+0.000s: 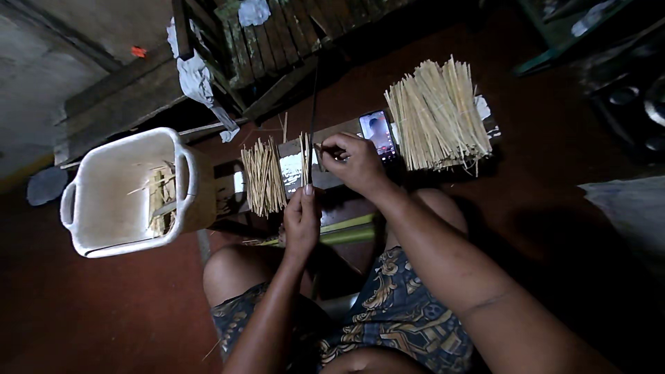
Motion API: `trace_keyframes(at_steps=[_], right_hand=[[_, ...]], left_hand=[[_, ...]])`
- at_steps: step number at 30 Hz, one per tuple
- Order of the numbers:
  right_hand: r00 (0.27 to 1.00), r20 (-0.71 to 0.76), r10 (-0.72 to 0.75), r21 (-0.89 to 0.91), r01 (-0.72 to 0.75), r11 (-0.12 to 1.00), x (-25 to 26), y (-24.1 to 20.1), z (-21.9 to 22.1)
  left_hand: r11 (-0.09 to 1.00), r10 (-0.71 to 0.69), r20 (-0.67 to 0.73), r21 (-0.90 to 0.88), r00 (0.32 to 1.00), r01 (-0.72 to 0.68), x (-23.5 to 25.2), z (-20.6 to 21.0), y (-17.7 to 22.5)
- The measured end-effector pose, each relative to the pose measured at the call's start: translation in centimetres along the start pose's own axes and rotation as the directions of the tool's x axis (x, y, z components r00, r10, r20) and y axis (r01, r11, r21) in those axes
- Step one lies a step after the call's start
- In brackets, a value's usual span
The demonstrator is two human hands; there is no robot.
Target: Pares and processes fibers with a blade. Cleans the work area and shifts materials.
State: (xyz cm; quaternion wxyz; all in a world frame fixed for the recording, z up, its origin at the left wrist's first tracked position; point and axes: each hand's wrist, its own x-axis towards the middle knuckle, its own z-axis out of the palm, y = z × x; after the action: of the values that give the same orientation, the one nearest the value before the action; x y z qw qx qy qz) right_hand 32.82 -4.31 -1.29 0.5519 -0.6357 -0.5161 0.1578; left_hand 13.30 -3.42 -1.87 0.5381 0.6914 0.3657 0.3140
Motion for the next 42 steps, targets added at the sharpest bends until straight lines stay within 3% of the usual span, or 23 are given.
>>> trace_keyframes(at_steps=[19, 23, 27, 31, 34, 42], right_hand=[[1.000, -0.002, -0.030, -0.020, 0.030, 0.999, -0.2, 0.0, 0.1], [0.994, -0.052, -0.098, 0.003, 0.099, 0.995, -0.2, -1.1, -0.6], [1.000, 0.024, -0.019, -0.055, 0.020, 0.998, -0.1, 0.1, -0.2], [0.997, -0.002, -0.076, -0.107, 0.076, 0.991, 0.1, -0.1, -0.7], [0.997, 0.071, 0.015, -0.143, -0.005, 0.990, 0.3, 0.6, -0.3], [0.998, 0.065, 0.002, 0.096, -0.008, 0.995, 0.1, -0.3, -0.8]], left_hand=[[1.000, -0.008, 0.029, -0.028, 1.000, 0.008, -0.2, 0.0, 0.2], [0.998, 0.054, 0.029, -0.029, 0.998, -0.054, -0.3, 0.0, 0.9], [1.000, -0.025, 0.051, 0.008, 0.998, 0.024, -0.1, -0.5, -0.2], [1.000, -0.001, 0.042, -0.004, 0.999, 0.001, -0.1, -0.3, -0.5], [0.999, -0.037, 0.036, 0.035, 0.999, 0.036, 0.3, -0.8, -1.3], [0.999, -0.023, 0.056, -0.033, 0.998, 0.025, -1.0, 0.2, -1.4]])
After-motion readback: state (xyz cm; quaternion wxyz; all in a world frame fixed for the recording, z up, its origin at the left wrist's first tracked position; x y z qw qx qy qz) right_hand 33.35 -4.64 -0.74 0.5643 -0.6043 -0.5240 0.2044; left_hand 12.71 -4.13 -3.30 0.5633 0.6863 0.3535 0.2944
